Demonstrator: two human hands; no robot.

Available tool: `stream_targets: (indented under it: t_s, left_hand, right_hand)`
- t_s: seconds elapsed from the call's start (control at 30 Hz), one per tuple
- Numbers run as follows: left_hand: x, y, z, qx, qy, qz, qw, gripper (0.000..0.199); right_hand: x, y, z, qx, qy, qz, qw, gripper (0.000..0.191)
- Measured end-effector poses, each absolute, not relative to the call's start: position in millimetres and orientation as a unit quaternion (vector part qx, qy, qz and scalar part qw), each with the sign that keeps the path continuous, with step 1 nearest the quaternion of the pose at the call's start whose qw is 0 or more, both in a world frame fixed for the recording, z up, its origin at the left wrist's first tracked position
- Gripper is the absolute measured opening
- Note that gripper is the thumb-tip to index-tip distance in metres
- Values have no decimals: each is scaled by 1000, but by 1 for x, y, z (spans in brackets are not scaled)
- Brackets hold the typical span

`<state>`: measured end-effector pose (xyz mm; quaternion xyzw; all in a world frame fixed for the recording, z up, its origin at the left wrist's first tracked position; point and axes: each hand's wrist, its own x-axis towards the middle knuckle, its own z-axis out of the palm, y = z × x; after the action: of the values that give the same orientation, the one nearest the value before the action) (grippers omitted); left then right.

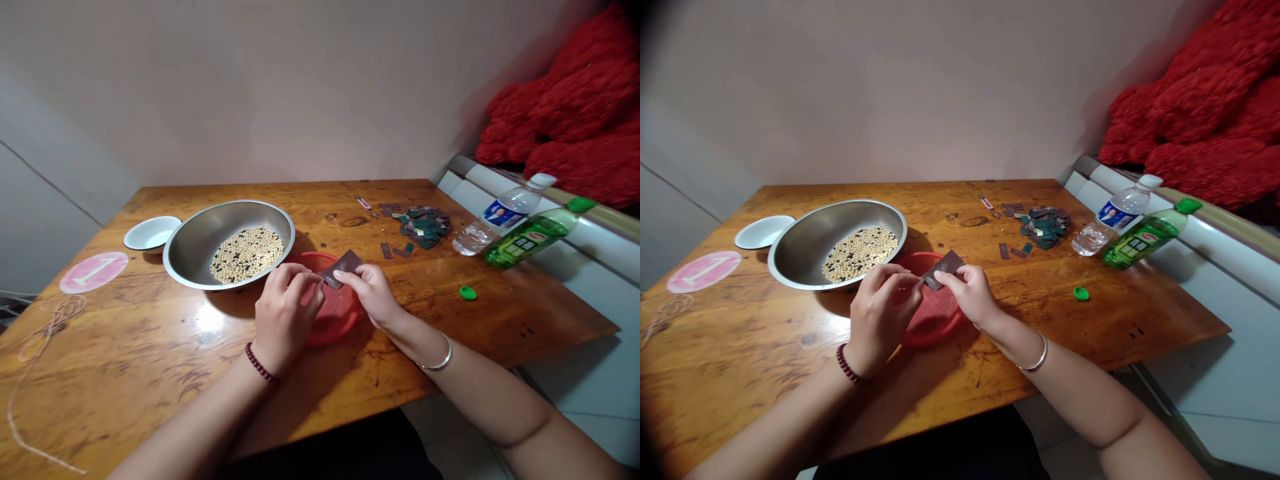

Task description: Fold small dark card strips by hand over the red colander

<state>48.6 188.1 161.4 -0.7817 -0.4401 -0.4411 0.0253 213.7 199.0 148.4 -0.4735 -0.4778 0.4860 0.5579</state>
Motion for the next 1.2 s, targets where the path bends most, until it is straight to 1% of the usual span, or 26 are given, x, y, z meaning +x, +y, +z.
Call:
stream_targets:
  t_s: [0.2,0.5,0.7,0.83,1.03,1.2]
  left_hand:
    - [48,189,162,-780,-451,-433,25,4]
    - [48,189,164,-789,-448,-421,-8,5]
    - [48,190,165,-789,-456,-410,-43,4]
    - [48,190,165,-779,-471,-410,-49,5]
    - [50,186,163,-787,-470,-393,-71,5]
    - [50,188,163,-781,-480,-395,-57,5]
  right_hand:
    - [212,199,149,-474,-474,487,560,20]
    - [212,198,148,-464,-482,493,556,18]
    - [213,196,148,-485,-530,426,551,20]
    - [212,194,150,-490,-557,379,553,18]
    - [213,194,148,-505,-567,362,541,21]
    - [211,194,148,-490,-565,371,551,17]
